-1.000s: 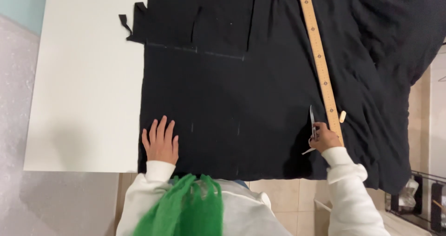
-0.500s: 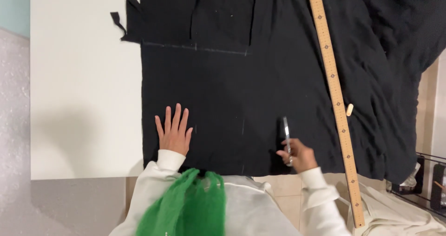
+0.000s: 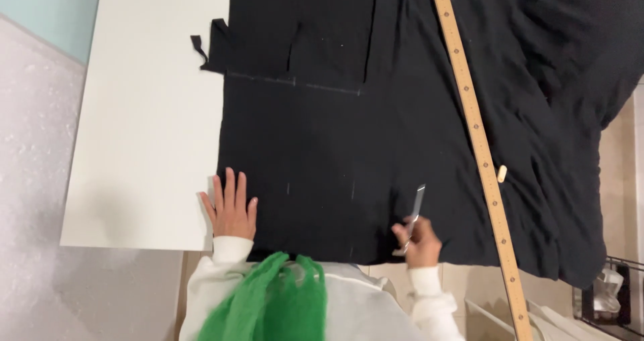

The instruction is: The person measures a piece of black fabric on a white table using a wooden ruler and chalk to mark lines. They then use scissors to cut the fabric along the marked lines, separating a rectangular section from the main piece.

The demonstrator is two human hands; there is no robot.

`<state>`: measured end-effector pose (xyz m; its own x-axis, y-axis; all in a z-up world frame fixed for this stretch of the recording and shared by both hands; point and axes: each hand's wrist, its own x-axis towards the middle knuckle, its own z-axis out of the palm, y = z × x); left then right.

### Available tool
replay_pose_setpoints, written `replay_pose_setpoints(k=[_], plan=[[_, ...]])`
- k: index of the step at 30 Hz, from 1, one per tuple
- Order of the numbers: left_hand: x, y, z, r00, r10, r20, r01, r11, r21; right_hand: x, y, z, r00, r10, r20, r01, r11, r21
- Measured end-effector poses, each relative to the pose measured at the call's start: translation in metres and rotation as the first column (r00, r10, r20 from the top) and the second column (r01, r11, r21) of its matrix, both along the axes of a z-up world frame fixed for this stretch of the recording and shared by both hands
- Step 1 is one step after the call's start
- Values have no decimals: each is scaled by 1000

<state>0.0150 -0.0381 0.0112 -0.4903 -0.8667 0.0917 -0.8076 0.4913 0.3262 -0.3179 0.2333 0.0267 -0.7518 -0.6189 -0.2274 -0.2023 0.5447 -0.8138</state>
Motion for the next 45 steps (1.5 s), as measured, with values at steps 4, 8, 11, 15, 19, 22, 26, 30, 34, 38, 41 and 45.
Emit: replay_pose_setpoints(k=[4,8,11,15,19,22,26,30,34,38,41,45], plan=[[11,-5,2,997,64,-52,-65,998,-17,-33,-4,22,859,-87,-505,82,996,-33],[14,-12,-15,994,104,-25,-105,990,-90,-69,-13,0,711,-39,-702,91,995,37],[16,-12,-24,991,127,45,-125,991,-55,-77,-15,-20,620,-28,-784,7,1000,-30],[20,-6,-21,988,142,55,-138,987,-77,-77,-12,-35,660,-42,-750,40,999,-21],[14,-20,-22,993,113,29,-109,989,-102,-81,-13,-43,651,-46,-757,63,998,-6],[17,-8,-21,988,140,65,-133,987,-92,-80,-9,-41,657,-21,-753,57,998,22],[17,-9,-20,989,125,82,-117,988,-98,-81,-7,-46,651,-36,-758,71,997,13],[17,-9,-22,990,123,73,-117,990,-81,-82,-7,-47,659,-33,-752,77,997,24],[16,-10,-24,988,123,96,-117,991,-70,-82,-6,-49,625,-32,-780,62,998,9],[16,-9,-24,984,131,122,-123,990,-67,-84,-5,-51,636,-38,-771,57,998,-2],[16,-10,-25,984,131,117,-123,990,-74,-82,-6,-49,625,-35,-779,59,998,3],[16,-10,-24,984,130,122,-122,990,-69,-82,-7,-48,634,-39,-772,61,998,-1]])
